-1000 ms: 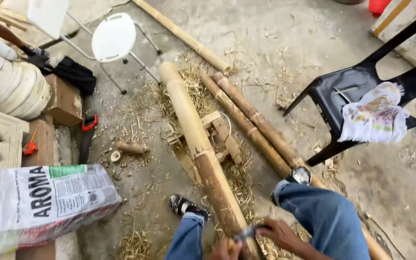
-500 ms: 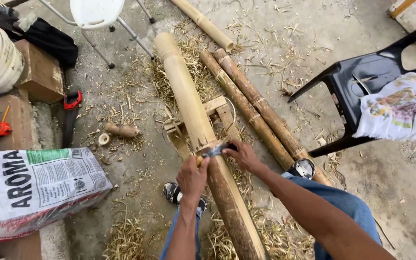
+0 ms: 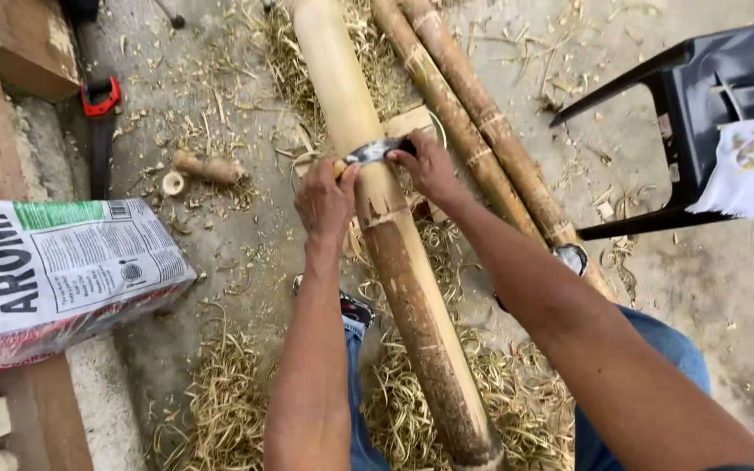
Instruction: Shaving the outer layer of a bamboo pole using a drawknife-like blade.
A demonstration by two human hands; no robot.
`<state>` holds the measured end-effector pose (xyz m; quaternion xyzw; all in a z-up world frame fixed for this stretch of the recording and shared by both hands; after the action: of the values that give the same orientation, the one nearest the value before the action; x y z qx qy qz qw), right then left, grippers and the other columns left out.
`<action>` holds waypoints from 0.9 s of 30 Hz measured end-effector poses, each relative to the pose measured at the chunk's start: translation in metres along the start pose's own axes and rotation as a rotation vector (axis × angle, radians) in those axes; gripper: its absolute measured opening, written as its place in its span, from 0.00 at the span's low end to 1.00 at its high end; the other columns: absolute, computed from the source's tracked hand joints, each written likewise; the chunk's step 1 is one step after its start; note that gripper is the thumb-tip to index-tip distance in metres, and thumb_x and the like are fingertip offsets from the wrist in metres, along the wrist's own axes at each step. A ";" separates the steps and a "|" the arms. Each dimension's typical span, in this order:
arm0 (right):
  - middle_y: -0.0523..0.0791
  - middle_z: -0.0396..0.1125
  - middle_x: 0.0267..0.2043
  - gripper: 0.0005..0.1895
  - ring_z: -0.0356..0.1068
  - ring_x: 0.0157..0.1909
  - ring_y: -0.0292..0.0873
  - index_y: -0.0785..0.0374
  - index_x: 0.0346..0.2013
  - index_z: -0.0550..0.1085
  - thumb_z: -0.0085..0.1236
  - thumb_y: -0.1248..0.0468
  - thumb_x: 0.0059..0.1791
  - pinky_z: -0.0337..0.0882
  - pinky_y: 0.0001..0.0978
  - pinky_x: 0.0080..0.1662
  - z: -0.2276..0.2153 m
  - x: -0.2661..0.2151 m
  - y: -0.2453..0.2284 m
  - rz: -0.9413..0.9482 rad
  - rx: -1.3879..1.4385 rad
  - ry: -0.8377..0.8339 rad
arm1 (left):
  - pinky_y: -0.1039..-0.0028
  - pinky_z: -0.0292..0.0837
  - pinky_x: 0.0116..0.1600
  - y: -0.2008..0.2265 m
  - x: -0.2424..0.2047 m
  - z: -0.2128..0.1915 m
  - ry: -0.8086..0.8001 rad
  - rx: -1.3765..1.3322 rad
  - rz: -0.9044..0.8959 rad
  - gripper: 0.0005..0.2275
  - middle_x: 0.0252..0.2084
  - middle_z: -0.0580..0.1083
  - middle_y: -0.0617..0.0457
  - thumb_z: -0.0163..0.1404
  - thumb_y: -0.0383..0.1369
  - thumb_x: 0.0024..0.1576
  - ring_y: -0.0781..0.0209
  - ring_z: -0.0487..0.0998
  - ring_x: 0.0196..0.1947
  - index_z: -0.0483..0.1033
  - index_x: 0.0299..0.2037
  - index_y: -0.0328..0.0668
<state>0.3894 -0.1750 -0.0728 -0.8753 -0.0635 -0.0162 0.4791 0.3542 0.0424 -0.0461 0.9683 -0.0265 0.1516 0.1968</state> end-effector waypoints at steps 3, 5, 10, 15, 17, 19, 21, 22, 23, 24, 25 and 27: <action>0.47 0.69 0.31 0.23 0.65 0.29 0.42 0.64 0.38 0.70 0.54 0.45 0.52 0.67 0.39 0.32 0.000 -0.016 0.002 0.033 -0.017 -0.014 | 0.71 0.61 0.26 0.004 -0.016 0.002 -0.024 0.022 -0.033 0.22 0.27 0.65 0.60 0.46 0.57 0.62 0.64 0.63 0.24 0.70 0.34 0.47; 0.46 0.69 0.31 0.24 0.65 0.28 0.41 0.63 0.39 0.70 0.51 0.43 0.51 0.68 0.37 0.31 0.005 -0.030 0.009 0.087 -0.002 -0.048 | 0.71 0.61 0.27 0.007 -0.028 0.000 -0.017 0.042 -0.028 0.22 0.26 0.64 0.60 0.45 0.58 0.63 0.64 0.62 0.25 0.69 0.33 0.47; 0.50 0.68 0.29 0.26 0.64 0.29 0.43 0.66 0.35 0.69 0.52 0.42 0.53 0.67 0.39 0.30 -0.003 -0.072 0.009 0.039 -0.029 0.029 | 0.70 0.63 0.28 0.026 -0.068 -0.015 -0.017 0.076 -0.013 0.22 0.28 0.67 0.57 0.44 0.58 0.63 0.62 0.66 0.26 0.73 0.38 0.46; 0.47 0.71 0.30 0.23 0.69 0.28 0.44 0.64 0.39 0.72 0.53 0.45 0.53 0.69 0.39 0.30 -0.014 -0.115 0.013 0.204 0.163 -0.046 | 0.61 0.70 0.33 0.066 -0.093 -0.050 -0.053 0.052 -0.051 0.22 0.31 0.73 0.50 0.48 0.55 0.61 0.54 0.74 0.30 0.75 0.39 0.41; 0.49 0.71 0.30 0.22 0.70 0.28 0.47 0.66 0.41 0.72 0.56 0.48 0.53 0.69 0.42 0.32 -0.011 -0.116 0.012 0.217 0.194 -0.073 | 0.58 0.72 0.35 0.072 -0.097 -0.067 -0.037 0.078 -0.089 0.22 0.32 0.74 0.46 0.50 0.55 0.60 0.50 0.77 0.32 0.75 0.37 0.39; 0.49 0.74 0.31 0.20 0.73 0.32 0.49 0.63 0.40 0.76 0.56 0.48 0.53 0.69 0.46 0.37 -0.010 -0.133 0.021 0.107 0.116 -0.067 | 0.54 0.71 0.35 0.086 -0.116 -0.073 0.007 0.027 -0.047 0.19 0.33 0.74 0.44 0.53 0.50 0.60 0.43 0.76 0.33 0.75 0.38 0.38; 0.52 0.72 0.31 0.21 0.71 0.32 0.52 0.65 0.40 0.74 0.57 0.48 0.52 0.68 0.47 0.36 -0.012 -0.151 0.016 0.078 0.066 -0.045 | 0.53 0.70 0.35 0.092 -0.131 -0.086 -0.009 0.006 -0.076 0.18 0.32 0.73 0.44 0.55 0.49 0.59 0.44 0.75 0.33 0.73 0.37 0.38; 0.55 0.70 0.31 0.23 0.70 0.32 0.55 0.67 0.40 0.73 0.57 0.47 0.51 0.67 0.48 0.35 -0.021 -0.172 0.023 0.098 0.005 -0.006 | 0.53 0.69 0.36 0.102 -0.146 -0.084 -0.069 -0.038 -0.087 0.18 0.31 0.71 0.44 0.57 0.47 0.58 0.44 0.75 0.32 0.72 0.36 0.38; 0.55 0.70 0.31 0.23 0.70 0.32 0.55 0.67 0.40 0.73 0.57 0.47 0.51 0.67 0.48 0.35 -0.009 -0.182 0.030 0.084 0.005 -0.009 | 0.53 0.69 0.36 0.104 -0.156 -0.092 -0.056 -0.035 -0.092 0.18 0.31 0.71 0.44 0.57 0.47 0.58 0.44 0.75 0.32 0.72 0.36 0.38; 0.55 0.70 0.31 0.24 0.69 0.31 0.55 0.67 0.39 0.72 0.57 0.46 0.50 0.66 0.48 0.34 -0.001 -0.201 0.042 0.099 -0.002 0.016 | 0.53 0.69 0.38 0.114 -0.169 -0.102 0.025 -0.048 -0.014 0.17 0.33 0.71 0.44 0.57 0.46 0.57 0.43 0.74 0.34 0.72 0.37 0.39; 0.56 0.69 0.31 0.25 0.68 0.30 0.54 0.68 0.37 0.71 0.58 0.45 0.49 0.66 0.48 0.34 0.006 -0.218 0.055 0.113 -0.010 0.042 | 0.54 0.68 0.40 0.124 -0.182 -0.112 0.107 -0.061 0.063 0.15 0.35 0.71 0.44 0.57 0.44 0.57 0.41 0.73 0.36 0.72 0.38 0.39; 0.55 0.68 0.28 0.24 0.68 0.29 0.51 0.67 0.37 0.70 0.56 0.45 0.50 0.66 0.47 0.33 -0.023 -0.245 0.034 0.210 0.039 -0.012 | 0.54 0.68 0.39 0.135 -0.204 -0.113 0.041 -0.083 0.042 0.15 0.34 0.71 0.44 0.57 0.44 0.57 0.42 0.73 0.36 0.72 0.38 0.39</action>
<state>0.1519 -0.2359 -0.1101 -0.8679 0.0253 0.0406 0.4945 0.1131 -0.0396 0.0409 0.9552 -0.0488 0.1742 0.2343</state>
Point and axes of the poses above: each hand's wrist, its own x-axis towards the middle knuckle, its own z-axis out of the palm, y = z × x, the point moved 8 cm from there along x, towards the middle knuckle
